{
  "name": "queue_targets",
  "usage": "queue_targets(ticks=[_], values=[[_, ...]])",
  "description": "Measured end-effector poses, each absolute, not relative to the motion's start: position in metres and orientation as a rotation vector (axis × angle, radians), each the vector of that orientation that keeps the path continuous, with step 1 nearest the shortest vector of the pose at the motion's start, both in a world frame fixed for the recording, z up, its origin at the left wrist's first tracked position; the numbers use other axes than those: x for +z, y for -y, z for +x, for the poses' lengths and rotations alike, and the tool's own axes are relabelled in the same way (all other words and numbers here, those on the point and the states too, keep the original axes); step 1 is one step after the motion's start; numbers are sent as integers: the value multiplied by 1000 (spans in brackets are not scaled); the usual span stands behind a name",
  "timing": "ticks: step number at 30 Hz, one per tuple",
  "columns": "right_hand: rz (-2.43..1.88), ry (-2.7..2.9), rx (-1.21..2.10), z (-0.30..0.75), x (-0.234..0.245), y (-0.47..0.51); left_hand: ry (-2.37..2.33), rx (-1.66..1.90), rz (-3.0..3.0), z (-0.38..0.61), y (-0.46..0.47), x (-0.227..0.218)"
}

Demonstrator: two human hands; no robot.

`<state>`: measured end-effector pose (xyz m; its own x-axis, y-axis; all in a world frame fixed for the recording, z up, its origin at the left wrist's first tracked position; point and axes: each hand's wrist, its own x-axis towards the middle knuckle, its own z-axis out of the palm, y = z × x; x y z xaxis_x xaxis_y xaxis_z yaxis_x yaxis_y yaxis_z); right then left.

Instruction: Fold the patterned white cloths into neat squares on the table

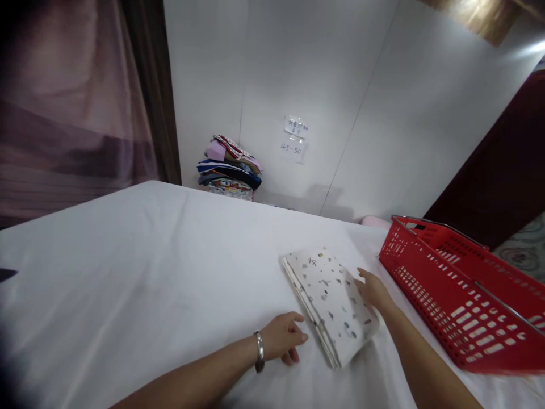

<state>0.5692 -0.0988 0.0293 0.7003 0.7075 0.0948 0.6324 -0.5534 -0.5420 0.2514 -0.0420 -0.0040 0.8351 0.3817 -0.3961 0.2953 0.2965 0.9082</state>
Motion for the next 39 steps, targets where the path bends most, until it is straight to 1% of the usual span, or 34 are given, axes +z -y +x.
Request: queue_targets(ticks=[2,4,7,13,19,23,30,34,39], values=[[-2243,1096,182,546,28,90,-643,71,1239,251,40,-6],[-2134,1179,251,511,26,82,-641,79,1191,252,36,-8],[-2077,1372,301,460,26,68,-614,136,1191,252,33,-10],[-2265,1647,124,410,34,30,-645,238,1237,247,23,-10],[-2373,1769,-64,401,28,9,-706,333,1248,242,4,-10],[-2330,1746,40,405,26,7,-810,393,1297,253,-20,-7],[-2107,1614,178,419,21,3,-1045,487,1393,295,-73,-2],[-1987,1547,251,427,14,1,-1142,523,1430,311,-83,-9],[-1939,1444,383,431,9,-1,-1210,574,1494,317,-87,-20]])
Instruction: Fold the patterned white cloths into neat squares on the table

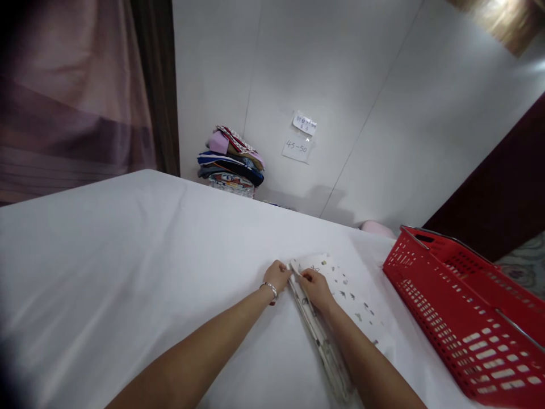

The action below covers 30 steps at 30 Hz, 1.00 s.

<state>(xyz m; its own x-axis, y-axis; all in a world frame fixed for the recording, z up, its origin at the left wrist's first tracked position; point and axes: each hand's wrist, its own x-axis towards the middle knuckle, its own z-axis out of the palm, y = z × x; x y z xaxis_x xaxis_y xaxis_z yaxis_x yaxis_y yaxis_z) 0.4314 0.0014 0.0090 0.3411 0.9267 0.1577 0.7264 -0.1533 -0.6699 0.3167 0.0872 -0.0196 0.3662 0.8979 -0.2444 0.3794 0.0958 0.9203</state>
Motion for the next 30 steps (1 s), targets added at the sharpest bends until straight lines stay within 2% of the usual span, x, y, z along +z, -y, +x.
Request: queue_targets(ticks=[13,22,30], values=[[-2025,1638,323,424,17,0,-1210,580,1405,320,-92,-18],[-2014,1650,415,423,17,-4,-1137,596,1357,316,-92,-15],[-2264,1621,107,411,27,-35,-1143,579,1260,314,-95,-11]])
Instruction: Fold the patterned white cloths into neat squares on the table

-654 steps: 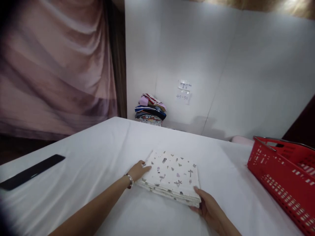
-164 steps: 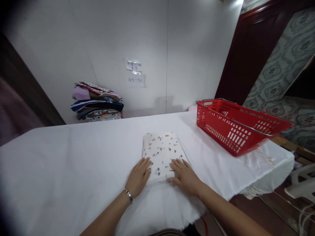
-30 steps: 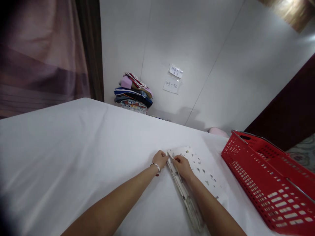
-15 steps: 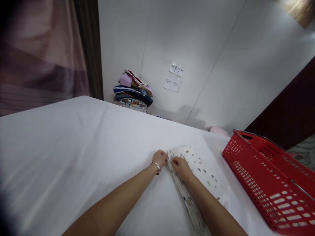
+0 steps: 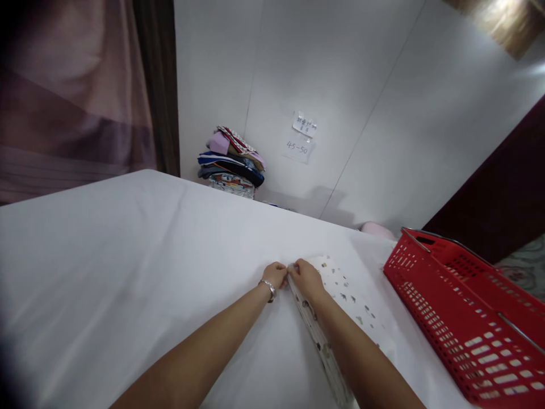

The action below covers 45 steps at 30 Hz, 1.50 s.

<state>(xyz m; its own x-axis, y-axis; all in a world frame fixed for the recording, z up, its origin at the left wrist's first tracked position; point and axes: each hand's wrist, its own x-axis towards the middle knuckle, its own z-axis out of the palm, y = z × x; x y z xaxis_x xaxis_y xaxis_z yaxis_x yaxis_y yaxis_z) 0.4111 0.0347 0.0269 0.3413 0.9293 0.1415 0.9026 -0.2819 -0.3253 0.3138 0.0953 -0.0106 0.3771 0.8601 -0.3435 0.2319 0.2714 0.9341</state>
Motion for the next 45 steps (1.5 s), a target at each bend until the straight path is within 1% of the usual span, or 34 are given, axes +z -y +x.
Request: queue_targets(ticks=[4,8,11,15,21,26,32,45], values=[[-2346,1658,90,410,24,-40,-1166,565,1238,315,-98,-10],[-2217,1718,79,416,22,-37,-1178,548,1239,316,-99,-11],[-2132,1677,153,420,22,-36,-1176,535,1243,317,-100,-11],[-2134,1661,235,418,18,-41,-1170,527,1244,317,-101,-13],[-2197,1654,209,410,17,-42,-1158,519,1241,315,-103,-12],[-2275,1650,92,406,18,-39,-1142,500,1235,311,-102,-8],[-2153,1614,215,414,21,-38,-1164,512,1264,307,-100,-10],[-2188,1566,151,412,31,-40,-1198,416,1425,316,-100,-12]])
